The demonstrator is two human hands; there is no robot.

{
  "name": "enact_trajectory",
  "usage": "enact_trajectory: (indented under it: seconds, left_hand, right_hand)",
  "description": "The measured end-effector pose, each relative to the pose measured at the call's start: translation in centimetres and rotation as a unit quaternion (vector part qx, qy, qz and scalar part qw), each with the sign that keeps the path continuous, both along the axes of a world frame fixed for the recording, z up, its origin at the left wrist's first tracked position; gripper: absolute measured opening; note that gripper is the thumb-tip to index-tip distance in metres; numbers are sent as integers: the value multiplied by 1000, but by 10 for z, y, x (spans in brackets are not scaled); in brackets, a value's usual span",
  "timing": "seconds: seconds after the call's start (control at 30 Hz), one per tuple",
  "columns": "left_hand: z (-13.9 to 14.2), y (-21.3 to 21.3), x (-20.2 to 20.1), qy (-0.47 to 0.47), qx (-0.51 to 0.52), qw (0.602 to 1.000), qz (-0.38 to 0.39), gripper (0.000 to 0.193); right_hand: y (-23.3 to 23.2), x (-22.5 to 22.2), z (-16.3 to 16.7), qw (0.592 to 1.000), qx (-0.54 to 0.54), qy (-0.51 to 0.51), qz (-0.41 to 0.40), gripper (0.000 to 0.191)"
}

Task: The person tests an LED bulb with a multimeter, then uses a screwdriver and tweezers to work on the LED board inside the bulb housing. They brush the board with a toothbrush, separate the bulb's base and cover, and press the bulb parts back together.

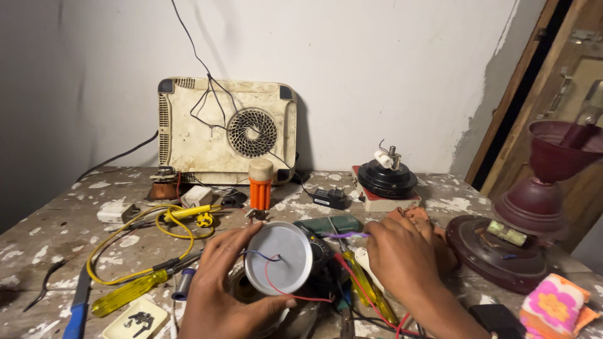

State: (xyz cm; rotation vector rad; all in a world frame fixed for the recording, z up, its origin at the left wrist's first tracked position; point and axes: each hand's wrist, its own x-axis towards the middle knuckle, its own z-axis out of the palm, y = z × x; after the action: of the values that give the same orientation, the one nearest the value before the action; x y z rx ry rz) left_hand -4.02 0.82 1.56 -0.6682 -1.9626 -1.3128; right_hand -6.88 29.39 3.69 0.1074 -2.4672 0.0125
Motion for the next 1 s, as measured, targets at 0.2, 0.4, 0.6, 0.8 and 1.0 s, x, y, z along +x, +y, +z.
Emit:
enact_trajectory:
  seconds: [0.2,0.4,0.6,0.8,1.0]
  left_hand:
    - [-6,2,-5,10,-12,998,60,104]
    - [-13,0,-11,23,-21,997,75,105]
    - [-17,-2,-15,30,-6,996,83,105]
    - [-19,-2,-17,51,10,996,78,106]
    - [-19,-2,-15,57,39,996,52,106]
  right_hand:
    - [-12,16,12,988,8,147,49,17]
    - [-28,29,18,980,-52,166,98,14]
    - [-44,39,20,965,-163,111,171,13]
    - [-54,43,13,923,-290,7,254,12]
    - [-53,35,9,918,-325,-29,224,14]
